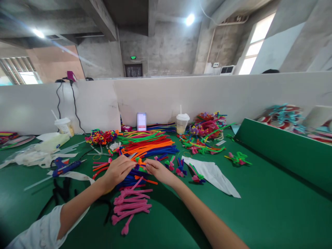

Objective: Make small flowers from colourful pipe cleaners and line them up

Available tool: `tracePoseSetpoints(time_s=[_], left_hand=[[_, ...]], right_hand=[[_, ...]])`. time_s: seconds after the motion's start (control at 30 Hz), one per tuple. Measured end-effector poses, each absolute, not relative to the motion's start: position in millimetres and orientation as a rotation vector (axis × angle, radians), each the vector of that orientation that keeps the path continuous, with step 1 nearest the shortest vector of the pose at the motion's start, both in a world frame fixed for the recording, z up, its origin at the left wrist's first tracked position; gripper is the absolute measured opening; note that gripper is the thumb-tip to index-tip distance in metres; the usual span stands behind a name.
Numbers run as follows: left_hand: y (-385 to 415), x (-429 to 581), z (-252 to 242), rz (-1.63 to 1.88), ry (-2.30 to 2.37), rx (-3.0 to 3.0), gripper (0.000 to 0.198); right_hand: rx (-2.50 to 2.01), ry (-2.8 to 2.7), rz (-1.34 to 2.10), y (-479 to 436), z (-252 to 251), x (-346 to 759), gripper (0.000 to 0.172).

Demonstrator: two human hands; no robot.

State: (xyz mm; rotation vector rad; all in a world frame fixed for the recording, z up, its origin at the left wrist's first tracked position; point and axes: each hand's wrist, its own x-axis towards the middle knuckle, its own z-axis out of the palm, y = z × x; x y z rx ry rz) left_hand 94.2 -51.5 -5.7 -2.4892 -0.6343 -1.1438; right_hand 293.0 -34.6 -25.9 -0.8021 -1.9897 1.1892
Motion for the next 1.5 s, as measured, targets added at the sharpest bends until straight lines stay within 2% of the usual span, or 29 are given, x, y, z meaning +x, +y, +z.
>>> tracePoseSetpoints(time_s=[0.27, 0.47, 0.57, 0.8, 1.0, 1.43, 1.5], left_hand=[[-54, 90, 3, -1.245, -0.666, -2.459, 0.012], [-48, 85, 9, -1.363, -0.739, -2.435, 0.009], [-44, 82, 7, -1.367, -0.75, -2.427, 0.009], [-38, 78, 5, -1.379, -0.763, -2.458, 0.01], [-36, 77, 4, -1.33, -0.787, -2.466, 0.008], [-34, 65, 20, -1.315, -0.873, -2.355, 0.011], [-25, 58, 24, -1.223, -0.881, -2.325, 0.012]], right_hand=[[-0.864, -2.039, 1.083, -35, -24, 297, 0.04], [-1.049, -2.172, 0.451, -29, -7, 335, 0.033], [-1.187, -2.214, 0.243, -30, -3, 360, 0.032], [-1.389, -2.456, 0.333, -50, -27, 378, 0.024], [-1.464, -2.46, 0.207, -53, -44, 371, 0.023], [-1.334, -2.496, 0.019, -53, -45, 372, 0.03], [-1.358, -2.457, -0.055, -54, -44, 371, 0.033]])
